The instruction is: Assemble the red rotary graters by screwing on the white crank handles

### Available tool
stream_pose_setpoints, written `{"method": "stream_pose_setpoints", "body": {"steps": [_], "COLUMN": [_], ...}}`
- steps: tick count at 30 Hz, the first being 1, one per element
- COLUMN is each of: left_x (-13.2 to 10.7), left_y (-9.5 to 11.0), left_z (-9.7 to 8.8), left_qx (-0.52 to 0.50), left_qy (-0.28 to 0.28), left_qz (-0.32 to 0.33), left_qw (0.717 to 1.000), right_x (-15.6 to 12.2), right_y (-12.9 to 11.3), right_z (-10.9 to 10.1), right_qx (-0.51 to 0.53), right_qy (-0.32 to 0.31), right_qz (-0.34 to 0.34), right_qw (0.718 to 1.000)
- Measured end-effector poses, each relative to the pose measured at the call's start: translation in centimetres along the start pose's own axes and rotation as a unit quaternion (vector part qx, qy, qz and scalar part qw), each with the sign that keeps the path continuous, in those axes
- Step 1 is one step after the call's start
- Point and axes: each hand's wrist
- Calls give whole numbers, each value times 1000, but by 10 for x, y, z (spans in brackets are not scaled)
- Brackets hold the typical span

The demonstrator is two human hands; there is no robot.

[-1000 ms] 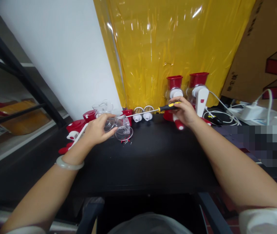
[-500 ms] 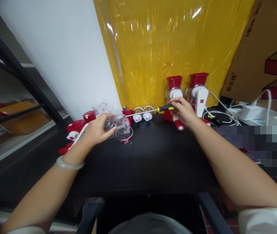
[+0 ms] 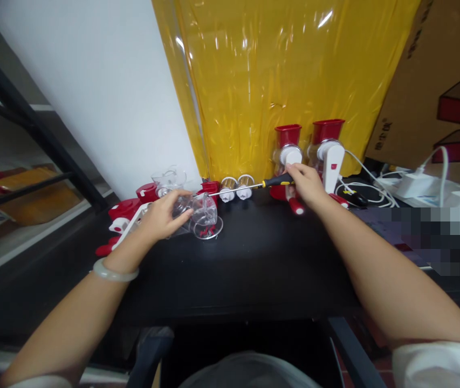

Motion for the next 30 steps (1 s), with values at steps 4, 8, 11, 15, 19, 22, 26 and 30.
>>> {"method": "stream_pose_setpoints", "body": {"steps": [4,8,11,15,19,22,26,30], "left_x": [1,1,1,2,2,2,2,2], "left_y": [0,-1,-2,-2,-3,-4,-4,-4], "left_z": [2,3,4,5,6,7,7,7], "left_qx": [-7,-10,-10,-16,-25,-27,-27,-26], "left_qy": [-19,-30,-44,-50,-50,-47,-46,-48], "left_qz": [9,21,21,14,16,20,14,13], "left_qw": [1000,999,999,999,998,998,999,998], "right_x": [4,4,2,-1,-1,-3,-4,0], "right_y": [2,1,-3,-8,-12,-13,-15,-14], "right_z": [-1,0,1,-4,-12,-14,-12,-6], "right_qx": [56,99,149,197,212,221,224,194], "right_qy": [6,-3,-30,-82,-129,-139,-146,-117], "right_qz": [0,-6,8,37,62,62,58,49], "right_qw": [998,995,988,976,967,963,962,973]}}
Point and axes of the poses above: each hand's wrist, its own x-axis towards the middle knuckle, its own z-axis out of the palm, y = z × x, and after that the axes turned 10 degrees about -y, right-handed
